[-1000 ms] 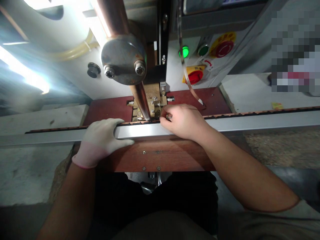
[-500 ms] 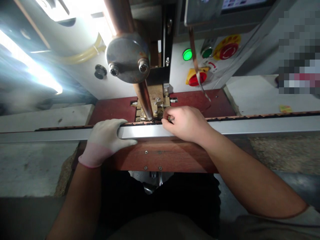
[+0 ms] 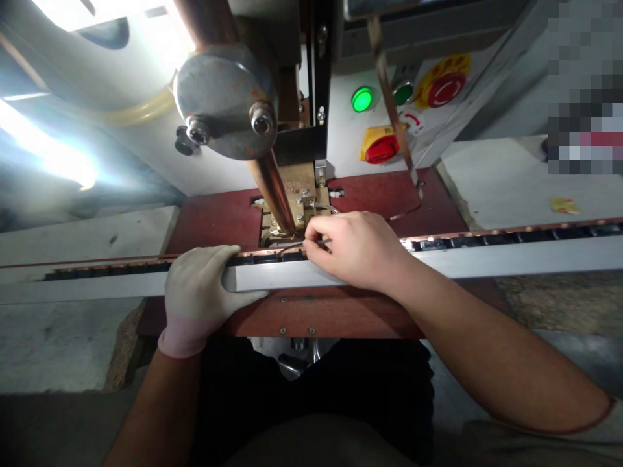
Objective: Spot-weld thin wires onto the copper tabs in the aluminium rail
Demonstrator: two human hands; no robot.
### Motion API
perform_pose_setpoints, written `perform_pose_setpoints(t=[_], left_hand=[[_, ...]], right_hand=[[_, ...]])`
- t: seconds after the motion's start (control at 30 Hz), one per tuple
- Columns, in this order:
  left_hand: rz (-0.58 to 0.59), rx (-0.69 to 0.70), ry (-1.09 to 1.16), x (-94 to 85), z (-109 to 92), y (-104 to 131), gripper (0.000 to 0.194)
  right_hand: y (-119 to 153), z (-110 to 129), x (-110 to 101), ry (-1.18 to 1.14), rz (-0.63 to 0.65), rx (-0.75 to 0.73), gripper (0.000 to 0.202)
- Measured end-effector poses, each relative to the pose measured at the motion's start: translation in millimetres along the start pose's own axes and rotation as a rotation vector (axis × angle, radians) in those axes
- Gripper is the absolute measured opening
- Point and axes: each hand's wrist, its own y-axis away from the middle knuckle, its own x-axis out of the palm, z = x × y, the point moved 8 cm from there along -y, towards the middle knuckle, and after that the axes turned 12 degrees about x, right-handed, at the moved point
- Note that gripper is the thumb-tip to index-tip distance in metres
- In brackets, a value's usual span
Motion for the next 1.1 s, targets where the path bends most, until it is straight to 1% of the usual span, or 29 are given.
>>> perform_pose_setpoints(t=[0.1,0.23,0.37,0.53,0.73,0.83,1.0,1.1], left_hand=[[-0.022,0.016,-0.016,4.1,-11,-1,0.073],[-0.037,0.014,0.003,10.8,-29,-5,0.069],[-0.028,-0.008,0.016,12.5,-35,-10,0.066],[-0.031,0.009,0.031,11.9,-33,-13,0.073],[0.003,0.011,0.036,13.0,-31,-17,0.075],[0.01,0.024,0.034,12.2,-26,-22,0.079],[0.117,0.052,0.037,20.7,-14,-33,0.09],[0.162,0.063,0.06,24.4,-9,-39,0.094]], right_hand=[[4,7,0,-0.001,-0.022,-0.045,0.018],[7,9,1,-0.001,-0.032,-0.047,0.019],[7,6,1,0.042,-0.05,-0.032,0.019],[4,1,1,0.063,-0.045,-0.017,0.019],[1,-7,-1,0.069,-0.026,0.021,0.013],[-1,-11,0,0.097,-0.013,0.045,0.012],[-7,-18,7,0.17,-0.021,0.115,0.019],[-11,-22,11,0.183,-0.008,0.152,0.023]])
